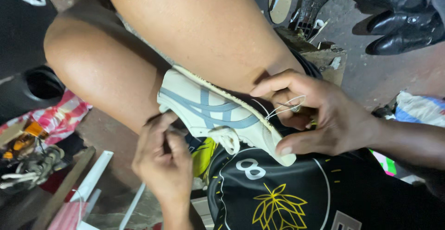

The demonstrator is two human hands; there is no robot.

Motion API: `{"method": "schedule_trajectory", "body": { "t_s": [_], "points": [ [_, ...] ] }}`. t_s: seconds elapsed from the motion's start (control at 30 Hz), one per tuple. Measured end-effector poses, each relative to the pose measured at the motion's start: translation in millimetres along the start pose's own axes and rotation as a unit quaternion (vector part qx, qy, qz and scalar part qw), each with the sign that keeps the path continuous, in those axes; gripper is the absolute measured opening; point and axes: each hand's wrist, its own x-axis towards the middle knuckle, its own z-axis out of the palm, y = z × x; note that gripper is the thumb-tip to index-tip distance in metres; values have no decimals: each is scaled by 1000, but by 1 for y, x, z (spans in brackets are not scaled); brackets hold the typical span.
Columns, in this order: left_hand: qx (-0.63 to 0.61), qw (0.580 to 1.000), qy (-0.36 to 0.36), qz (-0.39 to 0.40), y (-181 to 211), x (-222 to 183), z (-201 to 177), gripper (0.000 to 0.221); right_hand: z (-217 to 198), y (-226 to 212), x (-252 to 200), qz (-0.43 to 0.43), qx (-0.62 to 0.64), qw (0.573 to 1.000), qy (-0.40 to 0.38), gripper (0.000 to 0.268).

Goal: The person stitches the side of a white athletic shoe using a handheld awl-like tool and thread, repeatedly pulling the thread through the shoe's sole and upper while holding the shoe against their leg.

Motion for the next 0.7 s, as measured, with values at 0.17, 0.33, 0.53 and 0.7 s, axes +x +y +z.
{"method": "schedule_trajectory", "body": {
  "t_s": [0.17,0.33,0.53,0.7],
  "points": [
    [-205,966,-150,48,-24,-2,1,23,18,3,5,47,-44,998,12,73],
    [-279,929,-238,40,-33,-6,-4,15,24,17,-4,-55,-48,997,17,66],
    [-202,922,-290,157,-34,5,5,24,29,16,-7,30,-46,998,39,66],
    [-292,910,-291,44,-36,0,19,13,27,3,1,62,-28,997,34,68]
  ]
}}
